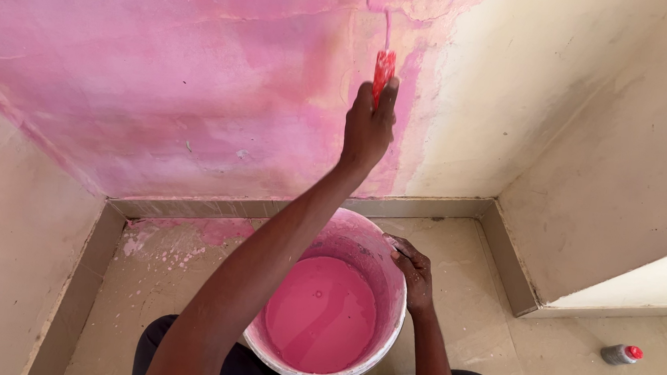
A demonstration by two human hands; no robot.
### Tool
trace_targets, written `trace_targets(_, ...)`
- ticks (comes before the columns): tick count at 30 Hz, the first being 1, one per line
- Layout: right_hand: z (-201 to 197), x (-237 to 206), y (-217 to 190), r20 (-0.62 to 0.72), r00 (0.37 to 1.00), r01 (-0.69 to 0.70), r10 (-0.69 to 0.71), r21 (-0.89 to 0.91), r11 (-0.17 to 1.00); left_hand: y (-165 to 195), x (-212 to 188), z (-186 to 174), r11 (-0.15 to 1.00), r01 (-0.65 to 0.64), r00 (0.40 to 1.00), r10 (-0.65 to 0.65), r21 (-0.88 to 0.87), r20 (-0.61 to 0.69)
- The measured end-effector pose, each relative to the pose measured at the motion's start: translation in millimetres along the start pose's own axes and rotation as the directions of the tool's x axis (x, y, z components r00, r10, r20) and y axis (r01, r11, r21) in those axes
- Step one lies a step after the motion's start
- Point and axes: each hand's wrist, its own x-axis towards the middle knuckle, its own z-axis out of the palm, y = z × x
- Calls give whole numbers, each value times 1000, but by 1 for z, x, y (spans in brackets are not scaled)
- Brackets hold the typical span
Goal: The person sits on the floor and paints a wall pink using a paint roller, repeatedly dipping the roller into a bucket of pink paint and rolling it onto the wall in vertical strokes to cover unpainted patches.
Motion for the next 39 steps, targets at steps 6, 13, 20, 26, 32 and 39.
trace_targets(6, 1, 0, -1, 0, 1000, -15, 15, -4, 1000, -73, -55, -9, 988, 118, 993, -118, 99, -2)
trace_targets(13, 1, 1, -2, 24, 1000, 17, -17, 3, 1000, -135, -105, -21, 935, 334, 943, -333, 119, -28)
trace_targets(20, 2, 0, -4, 8, 1000, 4, -4, -14, 1000, -80, -58, -3, 979, 73, 997, -75, 190, 1)
trace_targets(26, 1, 0, -1, 6, 1000, 8, -8, 6, 1000, 9, 13, 20, 992, -97, 995, 95, 81, 25)
trace_targets(32, 1, -1, -1, 8, 1000, 10, -10, -7, 1000, 1, 10, 17, 988, -95, 995, 94, 118, 15)
trace_targets(39, 1, 1, 1, 27, 999, 21, -22, 47, 999, -113, -74, -3, 937, 111, 989, -136, 332, 53)
